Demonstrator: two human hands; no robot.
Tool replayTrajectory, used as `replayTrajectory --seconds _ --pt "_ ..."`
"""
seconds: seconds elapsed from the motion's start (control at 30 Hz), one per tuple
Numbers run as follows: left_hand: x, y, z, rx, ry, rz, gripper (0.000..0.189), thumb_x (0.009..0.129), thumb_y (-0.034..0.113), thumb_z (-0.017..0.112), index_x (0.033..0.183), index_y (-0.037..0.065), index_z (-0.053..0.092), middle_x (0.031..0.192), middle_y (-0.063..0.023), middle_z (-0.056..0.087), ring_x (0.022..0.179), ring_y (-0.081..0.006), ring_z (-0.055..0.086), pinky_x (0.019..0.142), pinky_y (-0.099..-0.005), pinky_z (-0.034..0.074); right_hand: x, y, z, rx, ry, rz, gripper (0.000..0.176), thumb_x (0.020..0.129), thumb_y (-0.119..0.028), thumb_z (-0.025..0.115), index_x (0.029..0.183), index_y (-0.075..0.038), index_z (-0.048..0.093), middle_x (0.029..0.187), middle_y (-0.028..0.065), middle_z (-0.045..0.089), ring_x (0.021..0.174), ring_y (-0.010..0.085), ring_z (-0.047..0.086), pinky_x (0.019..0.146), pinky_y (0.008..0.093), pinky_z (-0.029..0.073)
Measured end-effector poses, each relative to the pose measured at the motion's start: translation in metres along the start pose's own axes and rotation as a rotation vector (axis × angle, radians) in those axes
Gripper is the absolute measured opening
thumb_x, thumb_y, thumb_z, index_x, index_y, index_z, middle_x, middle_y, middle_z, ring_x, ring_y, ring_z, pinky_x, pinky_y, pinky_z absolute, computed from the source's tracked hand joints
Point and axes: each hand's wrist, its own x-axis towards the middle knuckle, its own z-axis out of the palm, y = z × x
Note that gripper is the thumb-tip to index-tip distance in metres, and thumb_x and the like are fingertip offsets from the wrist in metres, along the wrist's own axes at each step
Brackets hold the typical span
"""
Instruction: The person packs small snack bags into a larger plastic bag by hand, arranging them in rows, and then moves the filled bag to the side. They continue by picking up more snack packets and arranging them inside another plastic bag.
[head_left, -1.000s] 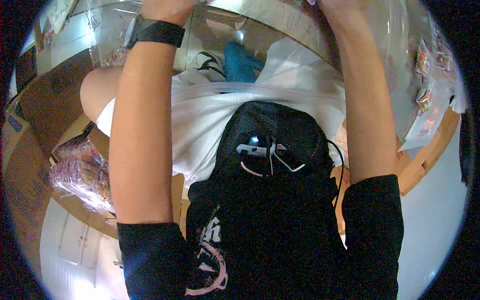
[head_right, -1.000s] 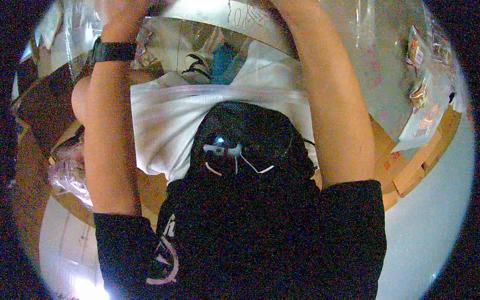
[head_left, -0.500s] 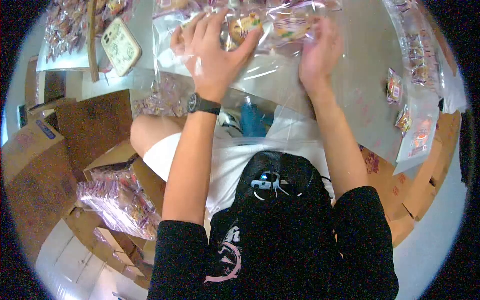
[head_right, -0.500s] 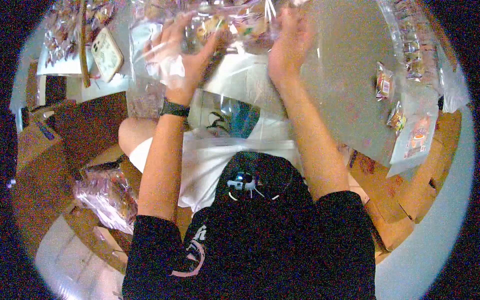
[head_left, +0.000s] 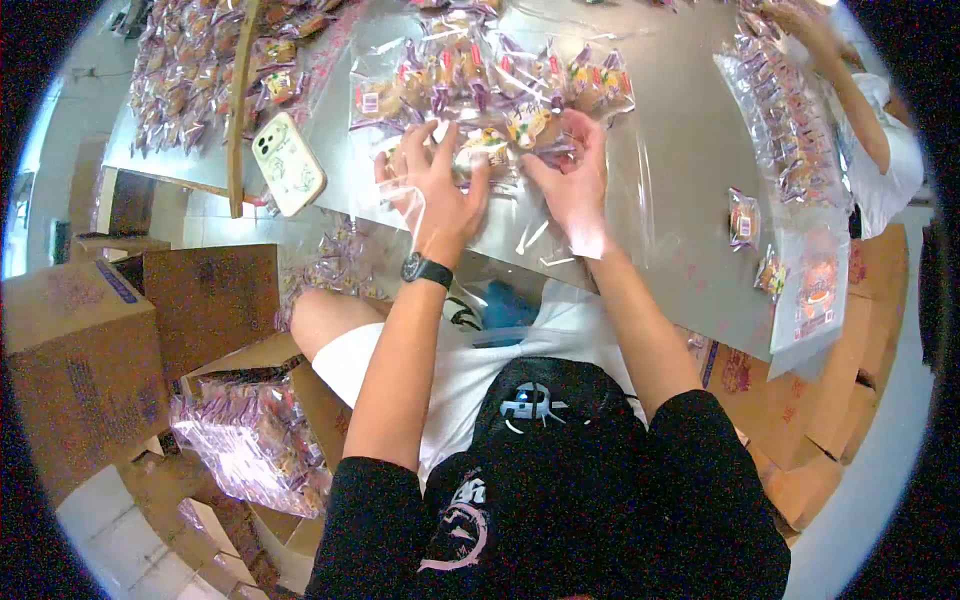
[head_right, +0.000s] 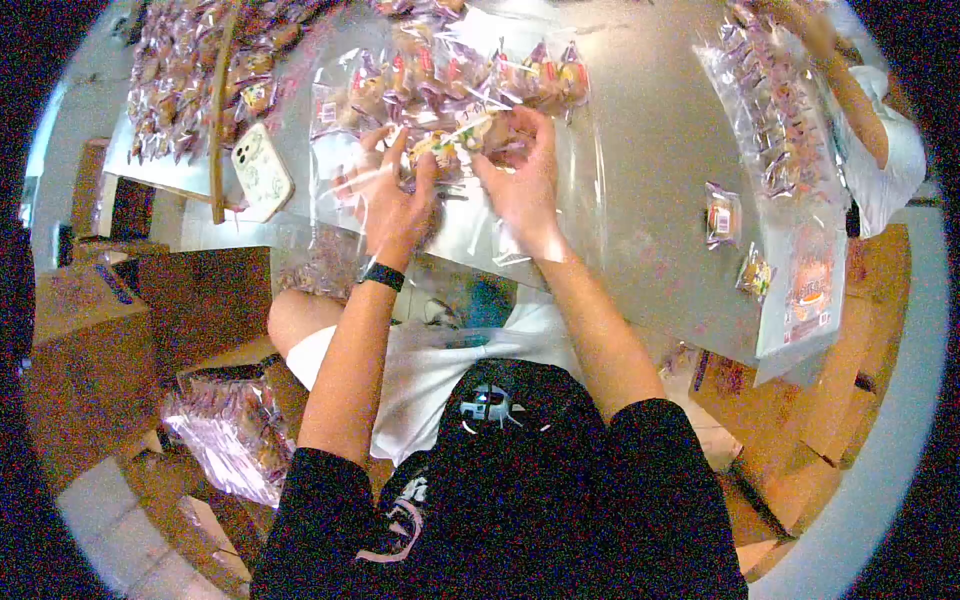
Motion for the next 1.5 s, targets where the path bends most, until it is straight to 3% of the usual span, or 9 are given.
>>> replayTrajectory --seconds 0.27,0.5,0.67,0.83,0.9,1.03,1.33,1.43,1.5 --pt "0.017 0.018 -0.028 0.327 -0.137 0.165 0.043 0.101 0.029 0.051 0.137 0.007 0.058 0.15 -0.0216 0.048 0.143 -0.0441 0.039 0.105 -0.0658 0.034 0.0 -0.009 -0.004 -0.346 -0.054 -0.11 0.049 0.078 -0.01 0.08 0.119 -0.003 0.054 0.116 0.0174 0.063 0.105 0.0312 0.065 0.086 0.0412 0.056" --pt "0.025 0.032 -0.042 0.2 -0.136 0.268 0.054 0.086 0.012 0.063 0.138 -0.001 0.055 0.146 -0.0246 0.05 0.137 -0.0439 0.045 0.102 -0.0565 0.043 -0.006 -0.037 -0.004 -0.559 -0.138 -0.143 0.048 0.085 -0.017 0.076 0.124 -0.002 0.051 0.11 0.016 0.065 0.098 0.0315 0.066 0.088 0.0431 0.051" --pt "0.034 0.046 -0.033 0.157 0.002 0.36 0.053 0.087 0.015 0.064 0.137 0.001 0.057 0.141 -0.0239 0.053 0.14 -0.0418 0.041 0.119 -0.0542 0.03 0.011 -0.042 -0.019 0.13 -0.296 0.426 0.059 0.087 -0.018 0.075 0.138 -0.004 0.05 0.115 0.0112 0.065 0.1 0.0196 0.065 0.087 0.0366 0.053" --pt "0.042 0.043 -0.019 0.164 -0.149 0.348 0.07 0.081 0.027 0.071 0.146 0.01 0.051 0.157 -0.021 0.039 0.149 -0.0393 0.032 0.125 -0.0565 0.014 0.018 -0.001 -0.043 0.346 -0.337 0.303 0.045 0.095 -0.02 0.062 0.135 -0.001 0.054 0.12 0.0108 0.066 0.105 0.0214 0.066 0.089 0.0358 0.055" --pt "0.044 0.043 -0.013 0.222 -0.145 0.383 0.071 0.08 0.029 0.072 0.145 0.009 0.052 0.157 -0.0207 0.039 0.148 -0.0393 0.032 0.124 -0.0588 0.014 0.007 -0.012 -0.036 0.927 -0.235 0.626 0.041 0.103 -0.024 0.051 0.137 -0.003 0.054 0.127 0.0109 0.064 0.112 0.0247 0.064 0.093 0.0361 0.056" --pt "0.052 0.045 -0.014 0.073 -0.043 0.303 0.07 0.077 0.032 0.075 0.138 0.005 0.055 0.148 -0.0162 0.05 0.143 -0.0361 0.039 0.123 -0.0594 0.017 0.015 0.01 -0.016 0.779 -0.245 0.255 0.048 0.091 -0.007 0.07 0.136 -0.001 0.055 0.114 0.0088 0.069 0.088 0.0145 0.068 0.08 0.0266 0.055" --pt "0.059 0.057 0.018 0.102 0.152 0.135 0.032 0.081 0.02 0.069 0.111 0.009 0.071 0.128 -0.0209 0.056 0.131 -0.0374 0.045 0.12 -0.0582 0.019 0.042 0.011 0.016 0.024 0.077 -0.395 0.044 0.091 -0.017 0.077 0.128 0.001 0.062 0.104 0.0066 0.07 0.087 0.0114 0.063 0.077 0.028 0.052" --pt "0.063 0.052 0.031 0.068 0.194 0.108 0.023 0.081 0.015 0.069 0.102 0.008 0.073 0.126 -0.0186 0.057 0.131 -0.0366 0.044 0.12 -0.0569 0.017 0.041 0.001 0.009 -0.004 -0.072 -0.012 0.038 0.094 -0.01 0.071 0.13 -0.002 0.059 0.109 0.0025 0.064 0.097 0.0103 0.058 0.085 0.0272 0.048" --pt "0.065 0.052 0.029 0.005 0.226 0.12 0.021 0.081 0.015 0.07 0.1 0.008 0.074 0.124 -0.0172 0.057 0.131 -0.0356 0.044 0.12 -0.0558 0.017 0.051 0.014 0.004 -0.013 -0.077 -0.085 0.036 0.094 -0.011 0.071 0.126 -0.003 0.059 0.11 0.0046 0.064 0.098 0.0135 0.059 0.088 0.0296 0.048"
